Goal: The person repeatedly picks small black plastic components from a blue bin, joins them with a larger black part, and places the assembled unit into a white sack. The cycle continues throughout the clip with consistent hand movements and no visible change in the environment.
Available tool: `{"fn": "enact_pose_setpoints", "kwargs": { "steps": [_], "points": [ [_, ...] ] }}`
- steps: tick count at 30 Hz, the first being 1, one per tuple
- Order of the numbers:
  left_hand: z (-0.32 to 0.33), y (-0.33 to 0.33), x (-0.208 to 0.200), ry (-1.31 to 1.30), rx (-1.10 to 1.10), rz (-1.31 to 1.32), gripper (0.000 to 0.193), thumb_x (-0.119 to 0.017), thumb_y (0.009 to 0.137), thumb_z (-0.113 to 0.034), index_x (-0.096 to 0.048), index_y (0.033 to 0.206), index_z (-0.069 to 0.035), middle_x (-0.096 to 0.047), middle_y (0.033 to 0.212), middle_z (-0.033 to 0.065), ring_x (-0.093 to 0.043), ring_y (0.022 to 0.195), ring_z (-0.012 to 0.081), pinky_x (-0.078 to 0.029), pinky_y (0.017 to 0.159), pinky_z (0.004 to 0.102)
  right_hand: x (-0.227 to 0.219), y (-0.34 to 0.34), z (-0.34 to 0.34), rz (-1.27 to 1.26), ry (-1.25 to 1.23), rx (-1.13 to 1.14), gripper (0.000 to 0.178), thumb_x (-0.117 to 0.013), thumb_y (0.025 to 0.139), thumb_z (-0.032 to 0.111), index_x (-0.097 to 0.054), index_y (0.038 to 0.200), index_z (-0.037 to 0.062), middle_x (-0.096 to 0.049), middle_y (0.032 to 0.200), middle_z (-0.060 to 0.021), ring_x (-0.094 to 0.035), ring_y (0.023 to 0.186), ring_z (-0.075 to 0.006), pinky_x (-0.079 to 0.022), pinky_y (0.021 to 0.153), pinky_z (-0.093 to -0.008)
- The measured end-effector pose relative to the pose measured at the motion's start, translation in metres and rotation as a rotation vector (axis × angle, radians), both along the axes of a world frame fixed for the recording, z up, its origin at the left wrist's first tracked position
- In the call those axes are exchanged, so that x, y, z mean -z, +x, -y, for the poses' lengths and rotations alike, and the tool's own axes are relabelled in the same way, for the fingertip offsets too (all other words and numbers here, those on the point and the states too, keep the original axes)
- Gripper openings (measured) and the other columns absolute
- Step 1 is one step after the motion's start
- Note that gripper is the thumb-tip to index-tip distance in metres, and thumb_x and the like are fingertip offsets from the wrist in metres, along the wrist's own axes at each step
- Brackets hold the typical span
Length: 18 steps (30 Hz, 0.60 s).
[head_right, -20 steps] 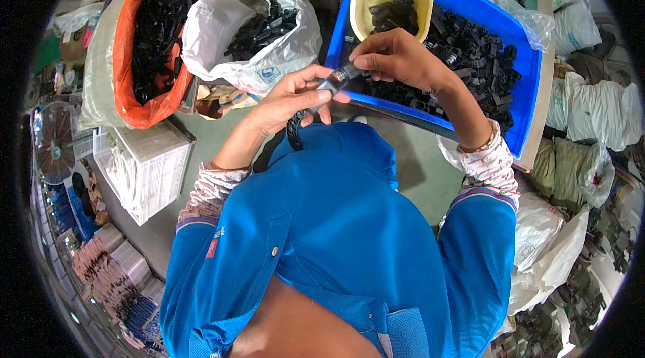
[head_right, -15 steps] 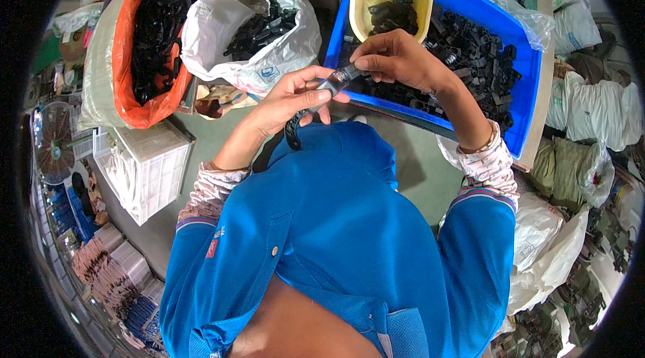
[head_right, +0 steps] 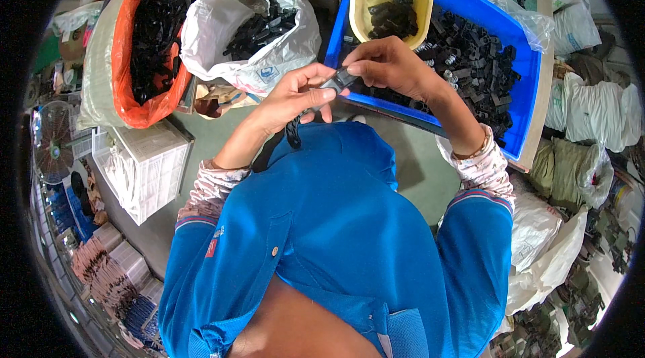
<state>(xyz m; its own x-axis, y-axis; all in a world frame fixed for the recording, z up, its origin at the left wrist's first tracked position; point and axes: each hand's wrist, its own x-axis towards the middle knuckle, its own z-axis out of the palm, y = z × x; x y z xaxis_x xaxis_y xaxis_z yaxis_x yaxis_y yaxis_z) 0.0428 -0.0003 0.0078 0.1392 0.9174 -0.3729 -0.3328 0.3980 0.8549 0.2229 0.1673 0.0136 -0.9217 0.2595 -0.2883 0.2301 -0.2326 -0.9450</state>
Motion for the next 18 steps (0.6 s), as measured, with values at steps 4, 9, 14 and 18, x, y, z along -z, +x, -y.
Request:
{"fn": "enact_pose_setpoints", "kwargs": {
  "steps": [4,9,14,18],
  "points": [
    [-0.002,0.002,-0.001,-0.011,-0.01,-0.033,0.031,-0.067,0.093,-0.017,-0.054,0.116,-0.002,-0.066,0.1,0.0082,-0.066,0.069,0.0115,-0.042,0.048,0.0202,-0.003,-0.003,0.012,-0.001,0.076,0.042,0.023,-0.07,0.089,0.016,-0.067,0.104,-0.002,-0.06,0.075,0.0003,-0.051,0.064,-0.0055,-0.039,0.053,-0.0201],
    [-0.005,0.008,0.0,0.131,-0.057,-0.369,0.03,-0.07,0.089,-0.014,-0.052,0.11,-0.002,-0.067,0.092,0.0082,-0.066,0.071,0.0134,-0.047,0.055,0.0253,0.004,0.0,0.026,0.058,0.073,0.287,0.03,-0.074,0.086,0.009,-0.062,0.112,-0.001,-0.064,0.083,-0.0018,-0.055,0.064,-0.0053,-0.043,0.056,-0.0199],
    [-0.007,0.016,0.0,0.393,-0.299,-0.774,0.032,-0.074,0.085,-0.014,-0.05,0.106,-0.005,-0.066,0.085,0.0092,-0.062,0.067,0.0134,-0.046,0.059,0.0271,0.03,0.001,0.065,-0.307,0.136,0.526,0.015,-0.068,0.089,0.003,-0.065,0.101,-0.005,-0.066,0.104,-0.0107,-0.062,0.082,-0.0104,-0.052,0.074,-0.0249],
    [-0.005,-0.001,-0.011,0.311,-0.109,-0.893,0.03,-0.077,0.082,-0.017,-0.052,0.096,-0.007,-0.059,0.075,0.0083,-0.053,0.062,0.0129,-0.044,0.058,0.0287,0.036,0.0,0.082,-0.354,0.092,0.598,0.017,-0.057,0.097,0.009,-0.067,0.098,-0.0041,-0.063,0.111,-0.0096,-0.058,0.105,-0.0133,-0.046,0.091,-0.0281]
  ]
}}
